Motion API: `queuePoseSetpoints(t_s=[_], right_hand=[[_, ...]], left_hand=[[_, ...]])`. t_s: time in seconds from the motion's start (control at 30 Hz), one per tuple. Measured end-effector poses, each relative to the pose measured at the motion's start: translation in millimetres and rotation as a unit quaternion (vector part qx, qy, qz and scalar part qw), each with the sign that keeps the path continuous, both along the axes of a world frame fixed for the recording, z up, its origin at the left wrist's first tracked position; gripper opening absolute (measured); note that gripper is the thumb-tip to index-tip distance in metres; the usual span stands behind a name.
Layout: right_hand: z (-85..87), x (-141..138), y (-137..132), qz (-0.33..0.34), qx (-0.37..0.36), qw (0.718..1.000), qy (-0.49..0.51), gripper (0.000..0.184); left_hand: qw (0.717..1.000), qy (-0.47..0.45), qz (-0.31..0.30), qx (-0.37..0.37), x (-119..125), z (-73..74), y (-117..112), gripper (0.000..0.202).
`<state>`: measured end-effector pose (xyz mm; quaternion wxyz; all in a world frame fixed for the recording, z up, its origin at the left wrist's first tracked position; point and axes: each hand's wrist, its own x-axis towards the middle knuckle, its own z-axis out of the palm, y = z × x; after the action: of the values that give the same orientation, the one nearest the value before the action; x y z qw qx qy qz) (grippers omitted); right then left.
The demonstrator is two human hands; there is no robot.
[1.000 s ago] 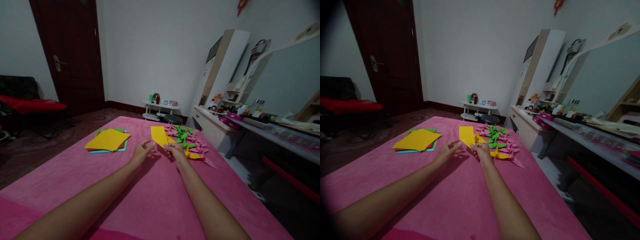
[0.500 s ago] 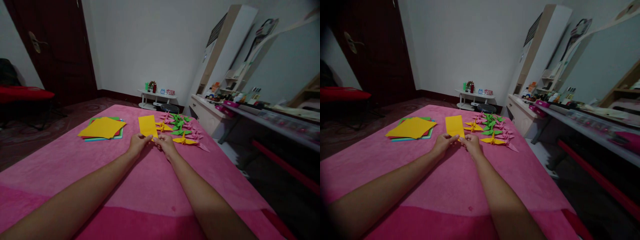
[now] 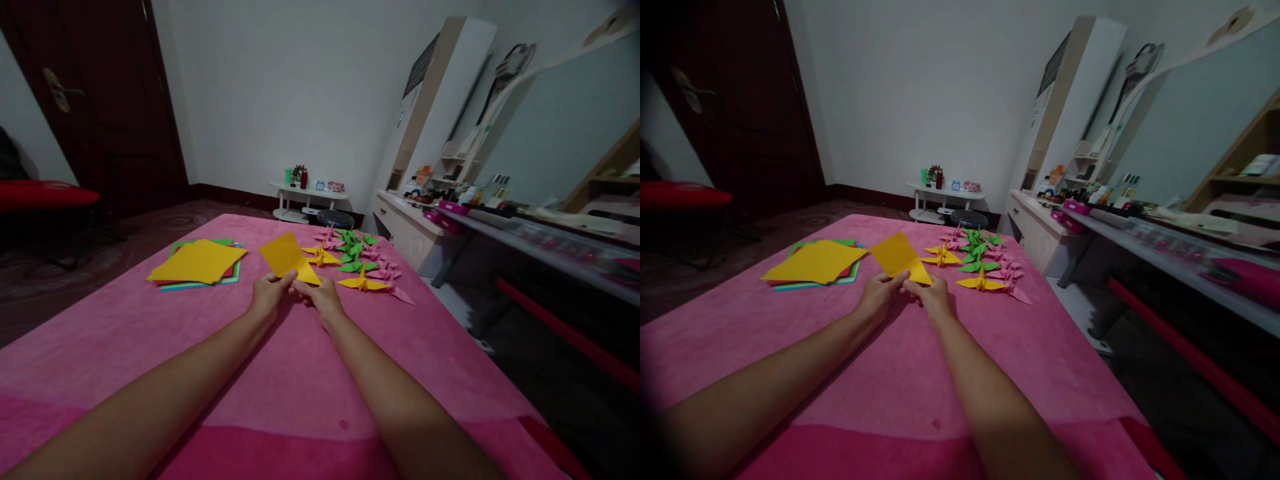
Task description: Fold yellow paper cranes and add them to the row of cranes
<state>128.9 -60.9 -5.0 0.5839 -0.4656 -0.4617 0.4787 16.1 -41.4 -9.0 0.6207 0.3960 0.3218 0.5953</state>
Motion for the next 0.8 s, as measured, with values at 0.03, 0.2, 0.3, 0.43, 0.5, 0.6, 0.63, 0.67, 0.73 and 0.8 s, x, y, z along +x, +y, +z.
queuePoseSetpoints(t_s=[0.03, 0.2, 0.3, 0.43, 0.5, 0.6, 0.63, 0.67, 0.73, 0.8], right_hand=[[0.0, -2, -1, -0.007, -0.002, 1.000, 0.010, 0.031], [-0.7, 2, 1, -0.026, -0.007, 0.999, 0.036, 0.024], [-1.1, 8, 3, -0.008, -0.013, 0.999, 0.044, 0.026], [-1.9, 8, 4, 0.019, -0.017, 0.999, 0.046, 0.029], [-2.5, 6, 2, 0.049, -0.017, 0.998, 0.046, 0.029], [-2.9, 2, -1, 0.114, -0.024, 0.992, 0.041, 0.029], [-2.9, 0, -2, 0.127, -0.028, 0.991, 0.039, 0.030], [-2.8, -1, -3, 0.133, -0.032, 0.990, 0.038, 0.030], [-2.2, -5, -6, 0.128, -0.037, 0.990, 0.039, 0.032], [-0.8, -6, -7, 0.120, -0.039, 0.991, 0.036, 0.032]], left_hand=[[1.000, -0.010, -0.005, 0.001, 1, 1.6, -2, 0.034], [0.999, 0.034, 0.014, -0.020, -1, 8.3, -7, 0.030], [0.996, 0.076, 0.037, -0.015, -5, 8.1, -4, 0.029], [0.993, 0.109, 0.045, -0.003, -9, 7.2, 1, 0.034], [0.990, 0.124, 0.065, 0.002, -13, 7.8, 4, 0.036], [0.983, 0.147, 0.106, 0.031, -20, 8.4, 9, 0.041], [0.982, 0.150, 0.111, 0.043, -22, 8.2, 10, 0.043], [0.981, 0.149, 0.112, 0.054, -23, 7.9, 11, 0.044], [0.984, 0.137, 0.093, 0.073, -23, 6.6, 12, 0.043], [0.988, 0.111, 0.063, 0.082, -19, 5.6, 11, 0.038]])
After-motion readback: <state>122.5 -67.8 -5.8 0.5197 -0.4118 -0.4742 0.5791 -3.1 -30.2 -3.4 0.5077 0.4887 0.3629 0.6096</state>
